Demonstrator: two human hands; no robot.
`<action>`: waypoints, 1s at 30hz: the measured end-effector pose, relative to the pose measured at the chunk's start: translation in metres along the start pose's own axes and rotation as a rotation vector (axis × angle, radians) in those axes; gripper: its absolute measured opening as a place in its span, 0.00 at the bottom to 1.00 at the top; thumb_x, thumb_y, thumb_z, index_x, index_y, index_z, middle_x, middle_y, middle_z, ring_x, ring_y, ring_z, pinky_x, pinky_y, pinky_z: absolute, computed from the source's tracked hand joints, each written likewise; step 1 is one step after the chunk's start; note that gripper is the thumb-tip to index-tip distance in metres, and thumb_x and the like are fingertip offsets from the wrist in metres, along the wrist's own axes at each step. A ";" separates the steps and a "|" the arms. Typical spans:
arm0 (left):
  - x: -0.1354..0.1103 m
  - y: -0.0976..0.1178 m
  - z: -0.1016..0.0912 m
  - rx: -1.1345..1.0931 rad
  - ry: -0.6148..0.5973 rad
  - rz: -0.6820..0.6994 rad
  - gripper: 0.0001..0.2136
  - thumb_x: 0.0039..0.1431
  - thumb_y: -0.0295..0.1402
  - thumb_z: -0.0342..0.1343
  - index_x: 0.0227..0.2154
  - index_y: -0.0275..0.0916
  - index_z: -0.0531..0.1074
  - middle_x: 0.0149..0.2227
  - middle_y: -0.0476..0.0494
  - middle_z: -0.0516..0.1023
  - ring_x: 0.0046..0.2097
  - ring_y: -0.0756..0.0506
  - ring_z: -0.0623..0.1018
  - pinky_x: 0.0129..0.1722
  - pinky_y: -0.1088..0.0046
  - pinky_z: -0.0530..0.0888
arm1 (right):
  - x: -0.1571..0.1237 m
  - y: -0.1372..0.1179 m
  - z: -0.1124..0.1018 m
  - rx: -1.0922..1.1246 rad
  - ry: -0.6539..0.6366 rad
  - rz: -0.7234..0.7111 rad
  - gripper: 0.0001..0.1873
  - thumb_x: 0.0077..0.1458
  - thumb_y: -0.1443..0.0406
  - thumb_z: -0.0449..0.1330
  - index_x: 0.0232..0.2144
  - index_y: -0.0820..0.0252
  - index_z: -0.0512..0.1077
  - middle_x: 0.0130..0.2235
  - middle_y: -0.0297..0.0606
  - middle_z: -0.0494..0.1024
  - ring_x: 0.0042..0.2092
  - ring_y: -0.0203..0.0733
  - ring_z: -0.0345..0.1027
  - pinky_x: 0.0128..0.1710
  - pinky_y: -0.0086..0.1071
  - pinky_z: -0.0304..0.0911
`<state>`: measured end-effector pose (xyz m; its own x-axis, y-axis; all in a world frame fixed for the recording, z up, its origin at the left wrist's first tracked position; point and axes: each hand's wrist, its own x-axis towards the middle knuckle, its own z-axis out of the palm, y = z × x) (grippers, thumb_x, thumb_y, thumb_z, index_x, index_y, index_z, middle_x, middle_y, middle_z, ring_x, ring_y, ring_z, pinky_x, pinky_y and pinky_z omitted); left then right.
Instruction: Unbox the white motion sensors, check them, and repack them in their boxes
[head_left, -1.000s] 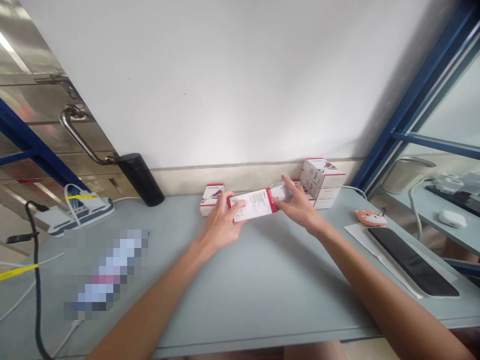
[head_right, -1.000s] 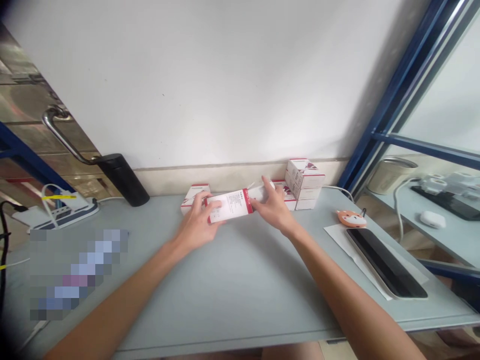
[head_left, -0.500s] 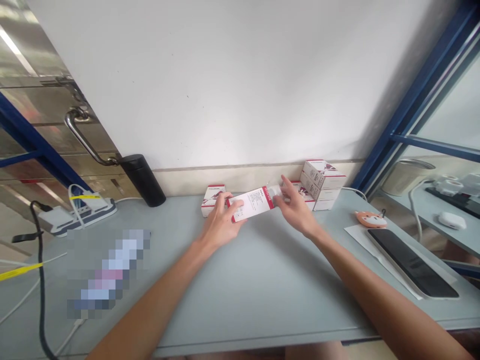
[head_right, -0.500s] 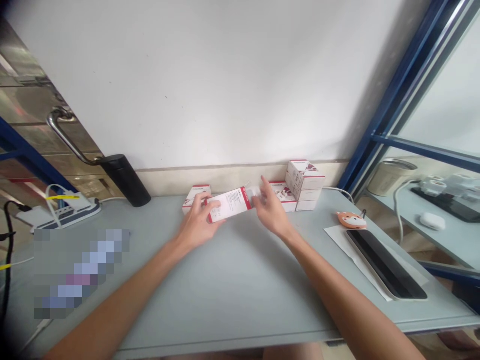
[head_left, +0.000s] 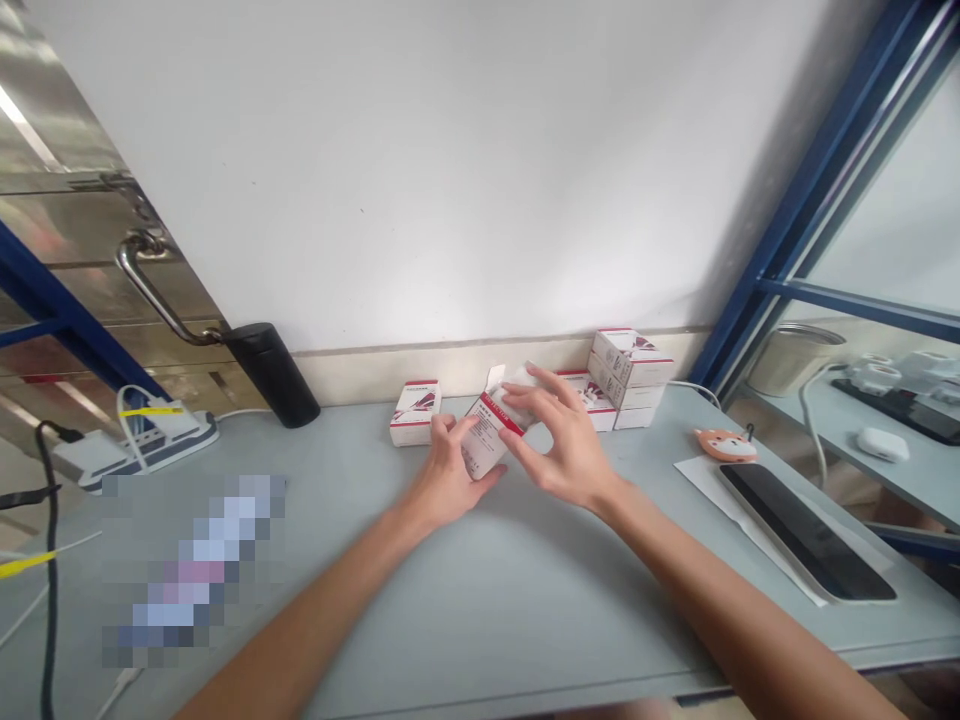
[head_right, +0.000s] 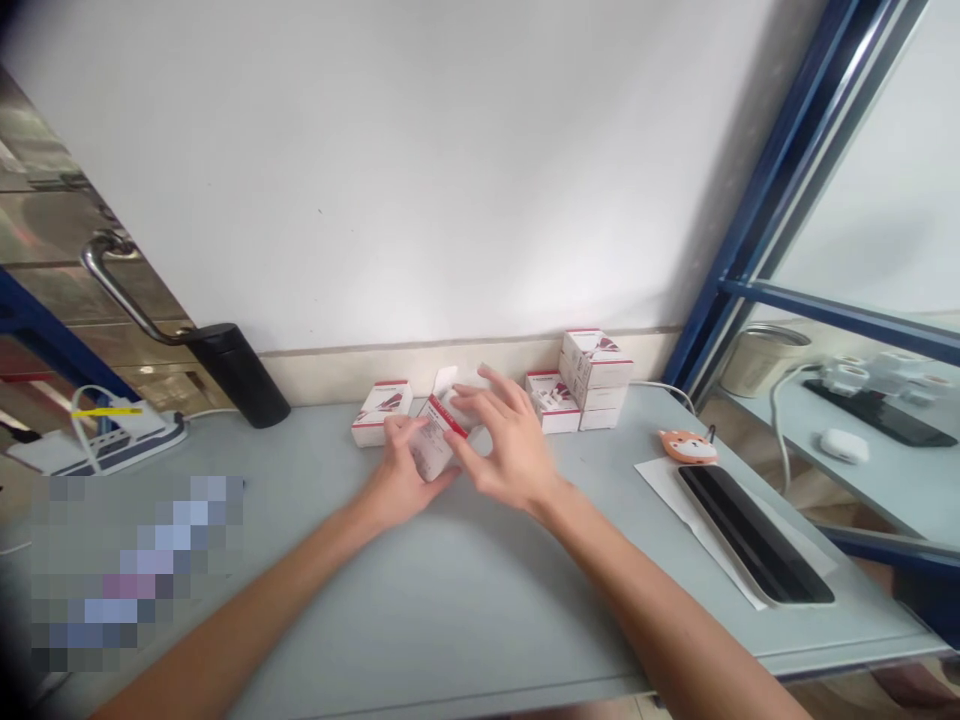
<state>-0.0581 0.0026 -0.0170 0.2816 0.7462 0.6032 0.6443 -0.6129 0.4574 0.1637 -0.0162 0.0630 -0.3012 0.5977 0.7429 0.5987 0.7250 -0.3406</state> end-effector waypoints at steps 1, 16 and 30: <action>-0.002 0.000 0.002 -0.039 -0.024 0.005 0.42 0.58 0.41 0.69 0.68 0.51 0.48 0.57 0.34 0.58 0.56 0.33 0.74 0.48 0.43 0.80 | 0.001 0.000 -0.001 0.020 0.004 0.001 0.11 0.65 0.59 0.61 0.49 0.50 0.74 0.58 0.38 0.79 0.72 0.57 0.56 0.67 0.59 0.59; 0.008 0.035 -0.013 -0.279 0.075 -0.047 0.24 0.70 0.41 0.57 0.63 0.49 0.56 0.61 0.37 0.66 0.63 0.38 0.72 0.62 0.55 0.72 | -0.006 -0.002 0.006 -0.032 0.016 -0.171 0.26 0.63 0.72 0.57 0.60 0.45 0.69 0.63 0.42 0.71 0.67 0.53 0.62 0.65 0.52 0.63; 0.003 0.029 0.001 -0.398 0.117 0.103 0.15 0.74 0.38 0.54 0.57 0.47 0.56 0.55 0.39 0.69 0.54 0.43 0.76 0.50 0.62 0.77 | -0.008 0.003 0.010 0.393 -0.066 0.037 0.03 0.69 0.61 0.59 0.44 0.51 0.70 0.52 0.42 0.76 0.53 0.47 0.74 0.53 0.44 0.71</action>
<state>-0.0376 -0.0128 -0.0027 0.2329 0.6554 0.7184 0.2860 -0.7522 0.5936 0.1604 -0.0149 0.0501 -0.3393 0.6369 0.6922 0.2841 0.7709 -0.5701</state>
